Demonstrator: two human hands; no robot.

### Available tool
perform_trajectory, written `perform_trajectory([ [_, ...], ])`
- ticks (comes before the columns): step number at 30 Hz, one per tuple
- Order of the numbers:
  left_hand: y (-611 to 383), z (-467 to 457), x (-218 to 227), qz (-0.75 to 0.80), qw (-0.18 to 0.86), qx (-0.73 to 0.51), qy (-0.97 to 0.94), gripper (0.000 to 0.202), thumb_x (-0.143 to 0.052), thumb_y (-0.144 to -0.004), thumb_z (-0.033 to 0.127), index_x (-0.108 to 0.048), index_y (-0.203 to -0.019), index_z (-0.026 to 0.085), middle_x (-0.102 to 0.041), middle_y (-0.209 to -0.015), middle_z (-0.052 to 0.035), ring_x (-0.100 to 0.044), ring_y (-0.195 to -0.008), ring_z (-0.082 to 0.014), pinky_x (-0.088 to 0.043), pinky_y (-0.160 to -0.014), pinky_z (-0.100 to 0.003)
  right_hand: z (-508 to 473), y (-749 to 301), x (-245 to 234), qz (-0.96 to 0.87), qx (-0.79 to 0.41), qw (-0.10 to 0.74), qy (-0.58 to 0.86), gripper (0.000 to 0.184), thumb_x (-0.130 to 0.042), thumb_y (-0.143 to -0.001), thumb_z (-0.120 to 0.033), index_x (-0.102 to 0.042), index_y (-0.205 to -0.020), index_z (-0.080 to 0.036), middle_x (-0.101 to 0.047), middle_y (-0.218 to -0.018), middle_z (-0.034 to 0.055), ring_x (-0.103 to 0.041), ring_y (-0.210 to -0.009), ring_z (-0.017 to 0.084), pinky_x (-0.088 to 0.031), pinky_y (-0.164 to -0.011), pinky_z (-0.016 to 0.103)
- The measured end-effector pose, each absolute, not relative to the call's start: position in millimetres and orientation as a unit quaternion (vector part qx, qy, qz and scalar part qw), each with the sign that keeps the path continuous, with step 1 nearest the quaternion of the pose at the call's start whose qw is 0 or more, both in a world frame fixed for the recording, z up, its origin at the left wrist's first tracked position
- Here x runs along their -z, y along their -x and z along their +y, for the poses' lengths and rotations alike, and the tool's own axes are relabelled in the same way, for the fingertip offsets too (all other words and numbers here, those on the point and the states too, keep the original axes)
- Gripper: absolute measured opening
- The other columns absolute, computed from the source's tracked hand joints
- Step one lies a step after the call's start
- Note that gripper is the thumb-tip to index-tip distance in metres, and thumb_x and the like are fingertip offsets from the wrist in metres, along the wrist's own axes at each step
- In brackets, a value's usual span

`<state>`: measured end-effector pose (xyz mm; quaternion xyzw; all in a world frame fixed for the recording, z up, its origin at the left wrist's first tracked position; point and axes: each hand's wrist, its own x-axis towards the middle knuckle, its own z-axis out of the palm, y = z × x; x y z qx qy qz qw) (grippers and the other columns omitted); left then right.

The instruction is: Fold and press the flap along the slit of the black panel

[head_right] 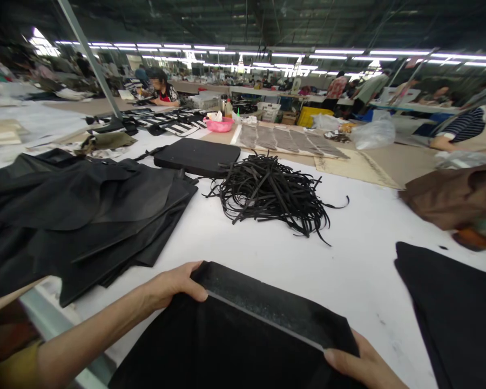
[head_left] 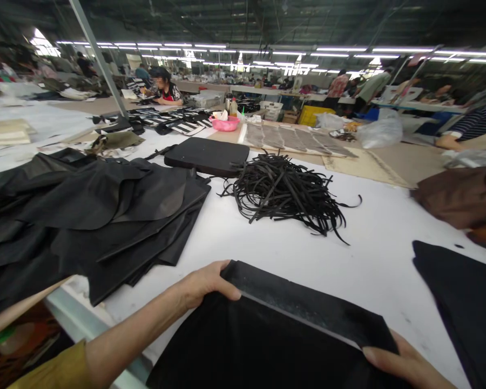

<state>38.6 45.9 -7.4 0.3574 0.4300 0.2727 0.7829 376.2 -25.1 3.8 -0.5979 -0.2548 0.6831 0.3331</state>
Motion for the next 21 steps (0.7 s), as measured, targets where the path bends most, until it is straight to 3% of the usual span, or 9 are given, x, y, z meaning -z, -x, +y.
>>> perform_trajectory([
  [4,-49,38,16,0.511,0.681,-0.318,-0.418,0.032,-0.057,-0.049,0.007,-0.055,-0.079,0.016,-0.058,-0.065,0.0031,-0.053,-0.062,-0.0157,-0.038,-0.056,-0.024,-25,-373,-3,-0.363,-0.565,0.335,0.661,0.056,-0.068,-0.063,-0.043,-0.061,-0.111,-0.016,-0.067,-0.104,0.01,-0.057,-0.102,0.035,-0.046,-0.09,0.044],
  [9,-46,32,23,0.526,0.611,-0.332,-0.49,0.023,-0.053,-0.058,0.009,-0.057,-0.079,0.017,-0.059,-0.074,0.0026,-0.054,-0.079,-0.0183,-0.041,-0.07,-0.025,-31,-389,12,-0.471,-0.366,0.294,0.747,0.042,-0.07,-0.059,-0.048,-0.066,-0.094,-0.026,-0.068,-0.102,0.0029,-0.055,-0.104,0.033,-0.039,-0.098,0.04],
  [13,-35,38,22,0.504,0.655,-0.3,-0.476,0.033,-0.061,-0.058,0.015,-0.058,-0.09,0.015,-0.063,-0.08,-0.0013,-0.058,-0.076,-0.0202,-0.045,-0.071,-0.028,-29,-397,15,-0.455,-0.396,0.289,0.744,0.034,-0.071,-0.057,-0.046,-0.068,-0.082,-0.024,-0.07,-0.086,0.0017,-0.061,-0.088,0.031,-0.049,-0.078,0.033],
  [16,-30,46,22,0.485,0.665,-0.291,-0.487,0.042,-0.062,-0.061,0.024,-0.054,-0.101,0.014,-0.064,-0.087,-0.006,-0.061,-0.08,-0.0228,-0.049,-0.075,-0.033,-23,-397,12,-0.406,-0.497,0.316,0.699,0.035,-0.071,-0.061,-0.043,-0.068,-0.086,-0.021,-0.07,-0.08,0.0018,-0.063,-0.079,0.027,-0.05,-0.069,0.031],
  [21,-19,59,30,0.559,0.537,-0.293,-0.559,0.036,-0.054,-0.069,0.023,-0.054,-0.103,0.012,-0.062,-0.085,-0.0079,-0.061,-0.08,-0.0242,-0.049,-0.078,-0.039,-19,-398,21,-0.379,-0.534,0.332,0.679,0.038,-0.069,-0.064,-0.042,-0.066,-0.095,-0.019,-0.071,-0.084,0.0025,-0.063,-0.079,0.026,-0.051,-0.07,0.032],
])
